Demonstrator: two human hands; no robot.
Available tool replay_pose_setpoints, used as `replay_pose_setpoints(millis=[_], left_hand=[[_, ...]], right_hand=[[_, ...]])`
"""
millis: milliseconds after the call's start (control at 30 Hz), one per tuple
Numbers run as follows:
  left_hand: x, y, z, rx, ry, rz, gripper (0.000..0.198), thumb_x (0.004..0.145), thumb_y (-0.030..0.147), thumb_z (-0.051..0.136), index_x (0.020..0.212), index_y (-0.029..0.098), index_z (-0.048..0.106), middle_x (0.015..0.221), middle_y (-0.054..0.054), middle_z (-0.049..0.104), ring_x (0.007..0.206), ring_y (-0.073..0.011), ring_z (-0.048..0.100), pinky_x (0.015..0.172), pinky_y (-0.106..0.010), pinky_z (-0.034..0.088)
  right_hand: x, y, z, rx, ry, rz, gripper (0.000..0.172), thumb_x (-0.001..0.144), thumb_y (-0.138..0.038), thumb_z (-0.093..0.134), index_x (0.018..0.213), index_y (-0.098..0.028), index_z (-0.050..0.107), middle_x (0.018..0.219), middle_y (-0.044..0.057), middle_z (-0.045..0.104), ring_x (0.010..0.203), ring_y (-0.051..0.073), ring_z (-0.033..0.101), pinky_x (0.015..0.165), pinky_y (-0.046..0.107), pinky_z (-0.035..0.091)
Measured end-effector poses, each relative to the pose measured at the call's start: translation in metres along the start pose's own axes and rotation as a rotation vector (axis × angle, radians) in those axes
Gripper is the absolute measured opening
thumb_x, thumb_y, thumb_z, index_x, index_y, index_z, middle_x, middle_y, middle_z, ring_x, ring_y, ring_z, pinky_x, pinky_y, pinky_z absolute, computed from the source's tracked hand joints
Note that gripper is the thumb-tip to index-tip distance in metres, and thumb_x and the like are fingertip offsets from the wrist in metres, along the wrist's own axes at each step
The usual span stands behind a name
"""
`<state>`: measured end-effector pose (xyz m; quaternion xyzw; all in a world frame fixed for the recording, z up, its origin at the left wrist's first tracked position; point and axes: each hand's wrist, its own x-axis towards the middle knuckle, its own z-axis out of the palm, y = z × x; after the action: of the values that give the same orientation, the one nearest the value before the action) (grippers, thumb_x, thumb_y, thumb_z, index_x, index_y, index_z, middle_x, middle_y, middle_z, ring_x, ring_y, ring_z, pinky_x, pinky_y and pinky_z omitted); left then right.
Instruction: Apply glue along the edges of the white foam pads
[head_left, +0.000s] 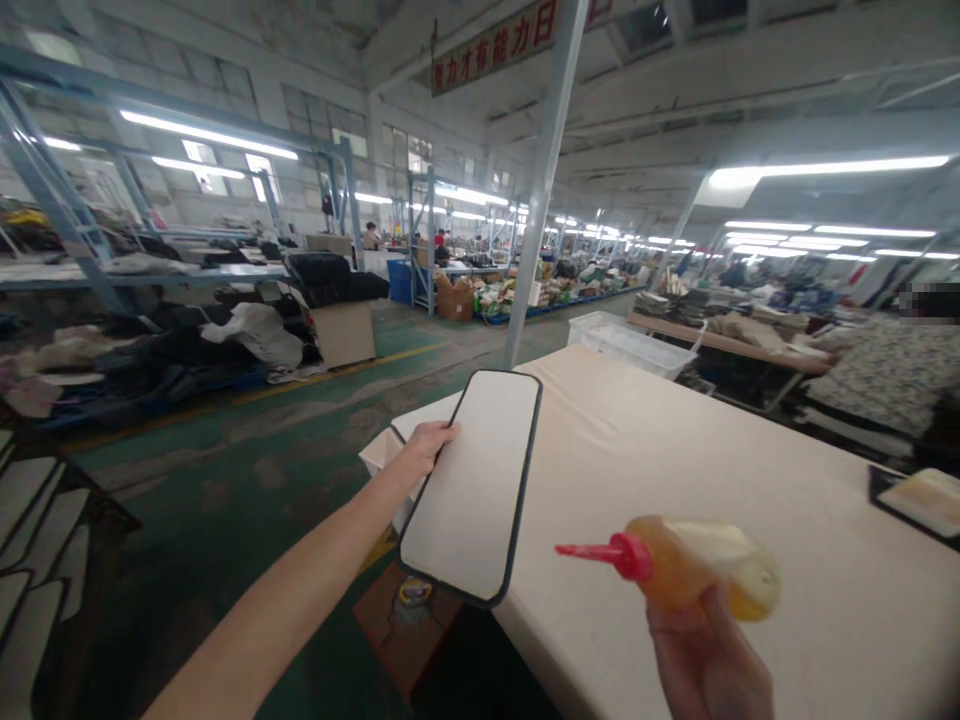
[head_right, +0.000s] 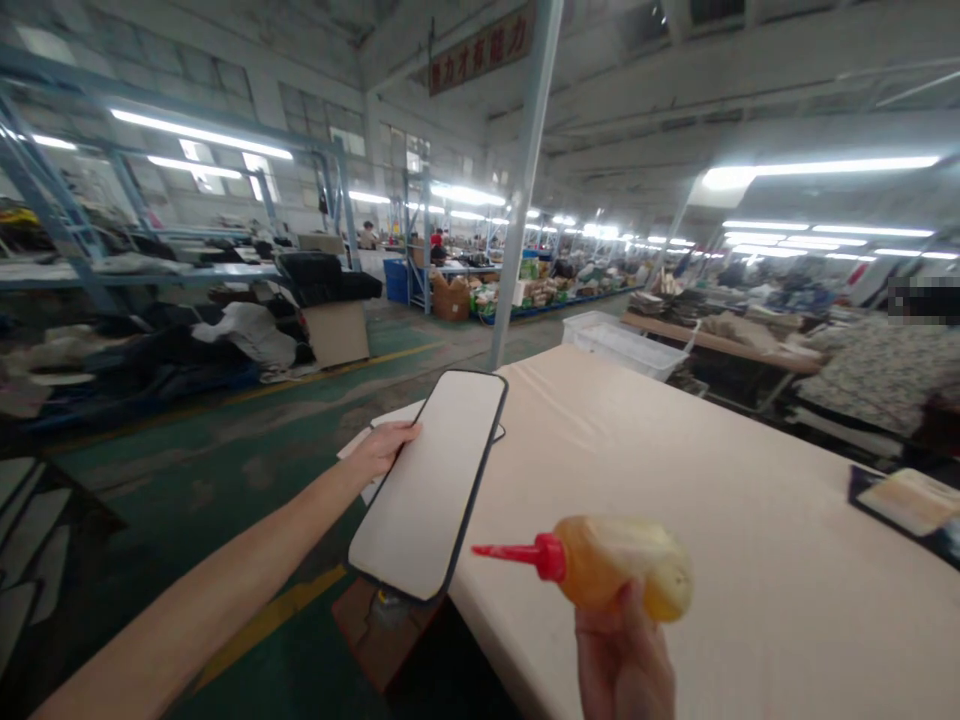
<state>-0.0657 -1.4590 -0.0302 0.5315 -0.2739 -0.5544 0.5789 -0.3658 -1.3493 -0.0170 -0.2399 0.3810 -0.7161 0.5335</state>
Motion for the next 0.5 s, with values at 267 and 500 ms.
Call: replay_pose_setpoints(millis=[267,500], left_hand=[[-0.061,-0.048,0.079,0.107,-0.173,0.079,0.038,0.059,0.037,0.076,0.084,0.012,0.064,0.068,-0.004,0.069,0.054,-0.0146,0.061,0.049,-0.022,0.045],[-0.082,-0.050,0.115,0.038,-0.541,-0.032,0.040,0.065,0.029,0.073,0.101,0.013,0.064,0.087,-0.010,0.070,0.071,-0.0199,0.065,0.064,-0.028,0.050]], right_hand=[[0.060,-0.035,-0.021,-0.043,-0.045,-0.463,0.042,0.064,-0.027,0.074,0.102,-0.016,0.061,0.102,0.007,0.062,0.094,0.022,0.058,0.094,0.046,0.040],[0.093,-0.043,-0.055,-0.167,0.064,-0.578,0.058,0.057,-0.026,0.077,0.110,-0.015,0.057,0.101,0.006,0.061,0.092,0.022,0.057,0.088,0.044,0.043]])
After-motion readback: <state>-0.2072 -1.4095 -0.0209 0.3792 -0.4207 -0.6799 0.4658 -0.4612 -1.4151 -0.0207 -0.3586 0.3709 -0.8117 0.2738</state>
